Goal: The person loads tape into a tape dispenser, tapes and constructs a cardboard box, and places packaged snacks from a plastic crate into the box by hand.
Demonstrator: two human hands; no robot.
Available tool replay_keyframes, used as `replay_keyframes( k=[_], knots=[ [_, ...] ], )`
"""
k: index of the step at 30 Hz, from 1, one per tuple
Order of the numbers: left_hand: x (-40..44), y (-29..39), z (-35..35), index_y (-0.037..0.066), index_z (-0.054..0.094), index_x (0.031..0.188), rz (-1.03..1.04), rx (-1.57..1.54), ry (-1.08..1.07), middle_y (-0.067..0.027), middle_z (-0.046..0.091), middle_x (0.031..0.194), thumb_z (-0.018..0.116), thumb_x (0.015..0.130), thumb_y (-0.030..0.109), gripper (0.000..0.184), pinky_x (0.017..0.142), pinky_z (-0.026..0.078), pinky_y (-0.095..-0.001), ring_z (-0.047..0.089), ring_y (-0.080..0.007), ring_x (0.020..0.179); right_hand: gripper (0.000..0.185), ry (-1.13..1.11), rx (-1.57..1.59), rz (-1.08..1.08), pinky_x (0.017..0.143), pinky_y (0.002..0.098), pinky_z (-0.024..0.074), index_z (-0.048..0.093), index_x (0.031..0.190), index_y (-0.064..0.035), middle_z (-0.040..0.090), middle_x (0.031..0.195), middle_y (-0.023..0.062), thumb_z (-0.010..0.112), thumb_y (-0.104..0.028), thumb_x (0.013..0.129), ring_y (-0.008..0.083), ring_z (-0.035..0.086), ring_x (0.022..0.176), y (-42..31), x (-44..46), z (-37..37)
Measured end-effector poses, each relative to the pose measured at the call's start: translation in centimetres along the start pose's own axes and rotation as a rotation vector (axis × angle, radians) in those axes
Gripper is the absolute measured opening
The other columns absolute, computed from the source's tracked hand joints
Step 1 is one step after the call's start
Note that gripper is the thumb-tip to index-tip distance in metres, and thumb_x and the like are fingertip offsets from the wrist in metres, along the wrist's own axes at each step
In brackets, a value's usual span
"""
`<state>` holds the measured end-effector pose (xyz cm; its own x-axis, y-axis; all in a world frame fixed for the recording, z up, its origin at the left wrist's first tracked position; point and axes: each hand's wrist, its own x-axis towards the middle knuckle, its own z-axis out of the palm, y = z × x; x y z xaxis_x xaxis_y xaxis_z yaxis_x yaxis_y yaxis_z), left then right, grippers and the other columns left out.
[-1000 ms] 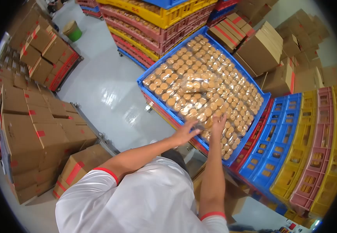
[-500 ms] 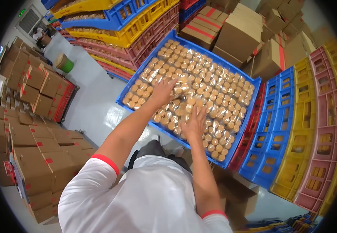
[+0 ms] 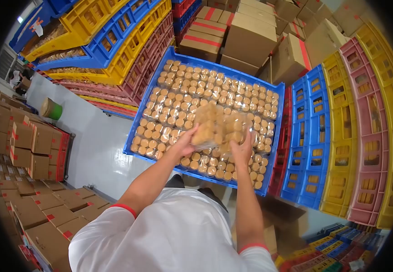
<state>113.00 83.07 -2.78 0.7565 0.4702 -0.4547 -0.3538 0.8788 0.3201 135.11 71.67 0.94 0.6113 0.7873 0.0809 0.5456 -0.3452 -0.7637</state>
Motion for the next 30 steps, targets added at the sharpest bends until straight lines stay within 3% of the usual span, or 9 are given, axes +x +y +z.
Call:
replay_keyframes(
  k=[12,15,16,18,20,22,25,27,30],
  knots=[
    [14.1,2.4,3.6,0.013,0.025,0.160,0.022,0.315,-0.041,-0.0111,0.048,0.151,0.048,0.108,0.039,0.062,0.105,0.050,-0.0504,0.053,-0.0247,0.133,0.080,0.319,-0.230,-0.043,0.109,0.0456,0.0443,0.043,0.153,-0.0108,0.037,0.158,0.0241,0.075,-0.020,0.080,0.0407,0.041,0.144,-0.2,7.2,1.5],
    [18.1,0.8,-0.4,0.010,0.031,0.157,0.157,0.651,0.119,-0.0162,0.052,0.146,0.046,0.108,0.033,0.057,0.103,0.049,-0.0496,0.057,-0.0313,0.128,0.077,0.249,-0.241,-0.001,0.112,0.0443,0.0411,0.044,0.152,-0.0109,0.035,0.159,0.0240,0.073,-0.019,0.082,0.0400,0.039,0.145,0.4,6.6,2.2],
    [18.0,1.4,-0.8,0.008,0.038,0.153,0.232,1.015,0.186,-0.0184,0.055,0.141,0.049,0.106,0.029,0.053,0.102,0.049,-0.0484,0.057,-0.0344,0.125,0.075,0.203,-0.197,-0.027,0.116,0.0441,0.0363,0.043,0.152,-0.0085,0.035,0.159,0.0247,0.072,-0.018,0.084,0.0397,0.036,0.147,1.1,6.4,2.4],
    [15.4,2.0,-1.1,0.006,0.044,0.149,0.292,1.380,0.244,-0.0206,0.057,0.136,0.051,0.104,0.024,0.049,0.101,0.048,-0.0473,0.058,-0.0376,0.122,0.068,0.152,-0.163,-0.035,0.119,0.0430,0.0311,0.044,0.150,-0.0050,0.036,0.157,0.0246,0.070,-0.017,0.088,0.0390,0.034,0.147,1.5,5.9,2.4],
    [11.3,2.7,-0.9,0.005,0.055,0.139,0.870,1.523,0.260,-0.0176,0.060,0.125,0.052,0.104,0.018,0.038,0.094,0.050,-0.0427,0.062,-0.0340,0.107,0.066,0.175,-0.139,-0.031,0.119,0.0427,0.0312,0.045,0.150,-0.0045,0.036,0.157,0.0244,0.069,-0.017,0.090,0.0386,0.034,0.147,0.2,4.8,0.9],
    [6.2,3.0,-0.9,0.004,0.056,0.135,0.786,1.516,0.276,-0.0187,0.060,0.125,0.056,0.099,0.014,0.037,0.096,0.049,-0.0446,0.060,-0.0372,0.111,0.064,0.201,-0.107,-0.048,0.119,0.0424,0.0313,0.045,0.149,-0.0039,0.036,0.157,0.0242,0.069,-0.017,0.091,0.0382,0.035,0.147,-0.3,3.7,0.0],
    [-2.6,1.0,-2.6,0.003,0.058,0.124,0.786,1.621,0.169,-0.0187,0.061,0.123,0.058,0.096,0.006,0.029,0.099,0.047,-0.0466,0.058,-0.0398,0.115,0.046,0.283,-0.091,-0.118,0.106,0.0450,0.0439,0.059,0.135,-0.0034,0.057,0.136,0.0211,0.068,-0.012,0.090,0.0401,0.055,0.124,0.2,-1.1,-1.5],
    [-7.5,-1.7,-4.9,0.004,0.059,0.126,0.687,1.708,0.128,-0.0188,0.060,0.127,0.058,0.095,0.003,0.032,0.104,0.045,-0.0461,0.055,-0.0397,0.122,0.035,0.018,-0.057,-0.227,0.100,0.0454,0.0477,0.065,0.122,-0.0025,0.063,0.122,0.0191,0.070,-0.009,0.088,0.0391,0.060,0.111,0.1,-6.0,-1.3],
    [-13.8,-6.3,-7.4,0.004,0.060,0.130,0.809,1.827,0.143,-0.0186,0.060,0.133,0.057,0.095,0.002,0.035,0.109,0.042,-0.0467,0.052,-0.0400,0.129,0.031,-0.233,-0.121,-0.430,0.103,0.0457,0.0461,0.067,0.114,-0.0032,0.061,0.127,0.0173,0.074,-0.009,0.084,0.0379,0.058,0.118,3.3,-13.0,0.2]
  ],
)
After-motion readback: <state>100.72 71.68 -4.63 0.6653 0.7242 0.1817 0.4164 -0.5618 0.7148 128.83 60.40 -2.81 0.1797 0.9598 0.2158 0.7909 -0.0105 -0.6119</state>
